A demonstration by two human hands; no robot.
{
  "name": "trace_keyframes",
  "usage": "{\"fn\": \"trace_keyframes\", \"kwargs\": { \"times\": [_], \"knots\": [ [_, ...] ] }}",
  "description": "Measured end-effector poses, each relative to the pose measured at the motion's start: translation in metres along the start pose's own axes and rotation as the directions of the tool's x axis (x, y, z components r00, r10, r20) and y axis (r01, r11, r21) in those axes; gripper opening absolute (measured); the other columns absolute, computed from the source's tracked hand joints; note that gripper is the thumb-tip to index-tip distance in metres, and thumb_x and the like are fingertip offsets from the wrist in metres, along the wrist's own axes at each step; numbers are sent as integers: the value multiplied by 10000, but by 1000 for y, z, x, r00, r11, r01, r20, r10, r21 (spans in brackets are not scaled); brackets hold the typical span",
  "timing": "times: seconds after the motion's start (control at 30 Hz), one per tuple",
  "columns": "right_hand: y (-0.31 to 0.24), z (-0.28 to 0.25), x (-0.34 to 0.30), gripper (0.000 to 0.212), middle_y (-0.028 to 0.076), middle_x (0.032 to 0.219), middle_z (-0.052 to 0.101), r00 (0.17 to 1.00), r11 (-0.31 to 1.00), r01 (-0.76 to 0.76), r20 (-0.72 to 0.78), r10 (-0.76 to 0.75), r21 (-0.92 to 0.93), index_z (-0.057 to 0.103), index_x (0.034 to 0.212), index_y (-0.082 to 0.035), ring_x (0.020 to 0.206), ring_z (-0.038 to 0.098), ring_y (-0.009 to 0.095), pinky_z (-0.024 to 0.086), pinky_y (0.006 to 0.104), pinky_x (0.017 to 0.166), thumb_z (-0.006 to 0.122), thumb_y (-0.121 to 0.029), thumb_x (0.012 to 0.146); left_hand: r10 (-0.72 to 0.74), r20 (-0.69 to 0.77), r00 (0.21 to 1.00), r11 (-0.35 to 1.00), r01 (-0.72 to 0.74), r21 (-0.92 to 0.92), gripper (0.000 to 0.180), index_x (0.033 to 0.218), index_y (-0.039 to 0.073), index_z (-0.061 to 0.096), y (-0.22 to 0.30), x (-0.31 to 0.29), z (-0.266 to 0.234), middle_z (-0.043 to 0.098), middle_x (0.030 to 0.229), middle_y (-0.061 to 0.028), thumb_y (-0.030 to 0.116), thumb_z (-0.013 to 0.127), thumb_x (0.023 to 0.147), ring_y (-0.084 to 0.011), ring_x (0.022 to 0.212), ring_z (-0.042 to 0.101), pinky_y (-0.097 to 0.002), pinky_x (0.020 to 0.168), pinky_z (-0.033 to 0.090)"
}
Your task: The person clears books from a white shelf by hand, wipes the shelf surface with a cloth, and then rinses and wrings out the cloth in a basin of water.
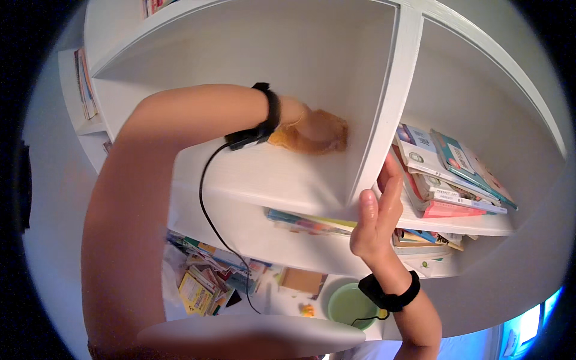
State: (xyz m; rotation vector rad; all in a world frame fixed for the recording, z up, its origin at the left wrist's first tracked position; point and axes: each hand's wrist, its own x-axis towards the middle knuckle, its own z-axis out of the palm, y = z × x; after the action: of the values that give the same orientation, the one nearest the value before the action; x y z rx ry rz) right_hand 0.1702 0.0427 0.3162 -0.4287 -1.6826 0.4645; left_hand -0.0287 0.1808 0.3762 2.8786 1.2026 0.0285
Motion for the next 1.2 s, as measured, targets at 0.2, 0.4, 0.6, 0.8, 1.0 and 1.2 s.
{"fn": "trace_keyframes", "kwargs": {
  "times": [0.2,0.4,0.6,0.8,1.0,1.2],
  "knots": [
    [7,0,3,556,266,1182,433,994,993,103,-31,-105,-54,307,1215,120,1103,462,329,329,390,950,352,-322,879,-176,37,984,984,175,31,273,983,33,579,-7,15,-10,549,1067,-149,192,421,827,-260,1044,496,-340,876,390],
    [13,4,1,583,272,1170,449,984,982,162,-65,-169,-97,306,1222,114,1094,475,337,350,384,932,353,-353,877,-123,126,984,992,120,32,277,989,9,572,47,-18,-4,563,1044,-164,180,418,835,-262,1026,509,-341,864,396],
    [5,1,-1,592,201,1153,468,990,987,100,-85,-111,-127,326,1229,72,1057,481,265,351,357,909,354,-409,884,-128,125,984,992,126,27,511,1213,-75,378,129,-83,6,334,1294,-249,327,326,902,-382,1206,304,-473,1013,202],
    [1,12,0,520,181,1148,463,990,987,64,-118,-82,-146,355,1219,47,1058,460,234,324,325,921,364,-357,892,115,-167,979,981,-85,177,480,1196,-69,388,142,-121,22,391,1250,-202,247,453,840,-332,1194,339,-448,987,252],
    [1,3,-2,516,177,1235,398,995,987,85,-48,-92,-134,310,1249,52,1156,387,248,266,339,977,369,-323,899,67,-375,924,945,62,320,427,1174,31,464,162,-131,51,457,1225,-110,184,510,778,-276,1171,378,-426,921,312],
    [11,-3,-5,527,172,1243,394,996,984,27,-81,-42,-178,323,1250,57,1169,361,252,235,342,992,371,-330,896,146,-632,761,865,212,455,386,1135,110,519,160,-143,74,466,1221,-18,179,510,755,-220,1099,416,-398,876,341]
  ]
}}
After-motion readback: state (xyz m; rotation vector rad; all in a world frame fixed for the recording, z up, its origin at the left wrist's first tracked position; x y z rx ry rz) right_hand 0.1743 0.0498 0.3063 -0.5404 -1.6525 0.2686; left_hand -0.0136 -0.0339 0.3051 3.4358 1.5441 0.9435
